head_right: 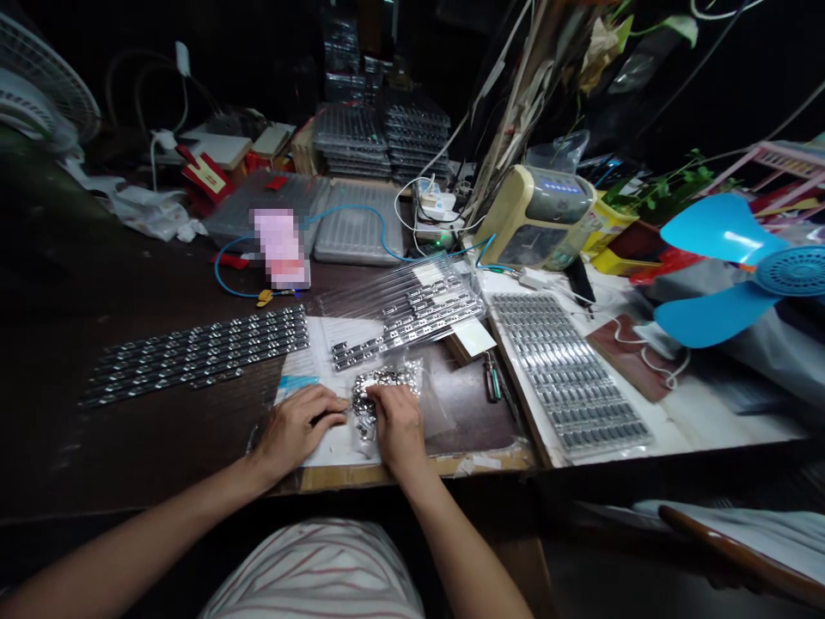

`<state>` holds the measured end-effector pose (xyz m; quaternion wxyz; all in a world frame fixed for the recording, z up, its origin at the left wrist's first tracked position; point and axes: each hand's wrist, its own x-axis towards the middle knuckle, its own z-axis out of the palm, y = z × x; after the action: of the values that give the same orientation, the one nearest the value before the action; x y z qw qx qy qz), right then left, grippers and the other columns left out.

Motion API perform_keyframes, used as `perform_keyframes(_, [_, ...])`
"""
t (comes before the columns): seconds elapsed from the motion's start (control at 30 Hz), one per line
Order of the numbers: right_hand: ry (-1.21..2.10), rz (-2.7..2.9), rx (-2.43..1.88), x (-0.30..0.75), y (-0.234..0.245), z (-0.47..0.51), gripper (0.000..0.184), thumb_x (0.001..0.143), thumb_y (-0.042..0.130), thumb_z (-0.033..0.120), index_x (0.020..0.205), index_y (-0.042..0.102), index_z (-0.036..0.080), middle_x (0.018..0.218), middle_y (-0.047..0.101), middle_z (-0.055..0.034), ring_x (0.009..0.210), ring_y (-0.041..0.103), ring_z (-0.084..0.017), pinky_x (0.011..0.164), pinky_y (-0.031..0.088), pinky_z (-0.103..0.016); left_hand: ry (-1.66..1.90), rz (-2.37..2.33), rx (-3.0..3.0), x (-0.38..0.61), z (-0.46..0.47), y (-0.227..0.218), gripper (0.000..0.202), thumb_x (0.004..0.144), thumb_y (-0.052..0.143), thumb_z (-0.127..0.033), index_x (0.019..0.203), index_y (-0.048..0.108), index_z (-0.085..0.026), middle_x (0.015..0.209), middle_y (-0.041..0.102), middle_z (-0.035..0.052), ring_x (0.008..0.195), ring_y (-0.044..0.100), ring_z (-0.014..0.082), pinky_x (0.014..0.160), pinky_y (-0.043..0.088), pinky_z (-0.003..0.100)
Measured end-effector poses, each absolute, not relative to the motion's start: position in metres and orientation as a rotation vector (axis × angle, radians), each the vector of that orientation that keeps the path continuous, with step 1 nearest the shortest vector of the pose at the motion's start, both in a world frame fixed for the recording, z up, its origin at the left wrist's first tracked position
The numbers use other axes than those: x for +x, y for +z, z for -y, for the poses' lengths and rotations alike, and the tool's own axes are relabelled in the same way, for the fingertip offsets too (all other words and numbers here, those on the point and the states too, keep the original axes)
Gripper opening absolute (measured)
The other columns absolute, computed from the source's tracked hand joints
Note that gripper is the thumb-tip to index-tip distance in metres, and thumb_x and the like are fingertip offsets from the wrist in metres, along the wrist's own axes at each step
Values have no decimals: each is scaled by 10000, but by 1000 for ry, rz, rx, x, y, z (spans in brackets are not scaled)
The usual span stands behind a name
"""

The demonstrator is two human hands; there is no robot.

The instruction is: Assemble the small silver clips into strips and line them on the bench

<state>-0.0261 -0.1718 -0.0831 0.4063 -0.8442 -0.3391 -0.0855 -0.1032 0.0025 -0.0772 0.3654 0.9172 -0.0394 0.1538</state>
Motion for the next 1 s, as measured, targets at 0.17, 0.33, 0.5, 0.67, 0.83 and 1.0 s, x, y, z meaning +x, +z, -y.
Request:
perform_keyframes(0.17, [-200,867,-2142,-26,-82,172,205,918,440,172,943,642,194,853,676,-57,822,578,-197,758,456,-322,363,65,2350,-102,-2,-74,78,834,618,-192,853,693,-200,841,676,32,802,607,161,751,463,283])
perform_keyframes(0.33, [-199,873,-2148,-27,-82,171,205,917,440,163,941,639,206,855,674,-50,827,578,-196,759,452,-322,318,40,2334,-101,-3,-73,73,829,621,-184,841,692,-194,838,676,31,808,602,166,753,453,292])
perform_keyframes(0.5, [-191,870,-2138,-26,-83,173,200,922,446,167,940,641,209,858,672,-45,831,579,-193,766,447,-320,310,45,2272,-102,-1,-73,83,819,623,-181,830,704,-197,820,676,35,805,595,173,764,447,308])
perform_keyframes(0.67, [-244,887,-2129,-31,-74,170,176,920,487,187,959,654,225,933,675,-46,898,574,-195,797,417,-329,368,-218,1804,-94,-18,-61,74,774,668,-217,827,711,-190,818,668,29,788,594,147,723,469,255])
perform_keyframes(0.83, [-126,995,-2217,-43,-67,148,33,855,641,243,846,672,245,807,690,3,779,566,-173,727,344,-314,77,-504,1067,-92,-51,-41,247,725,725,-226,965,692,-177,806,632,3,650,575,69,578,486,153])
perform_keyframes(1.0, [-104,993,-2273,-48,-72,132,49,827,684,308,809,691,263,805,683,10,777,531,-171,727,309,-317,84,-607,996,-100,-60,-36,224,682,755,-167,896,688,-161,825,635,13,657,602,74,552,508,146])
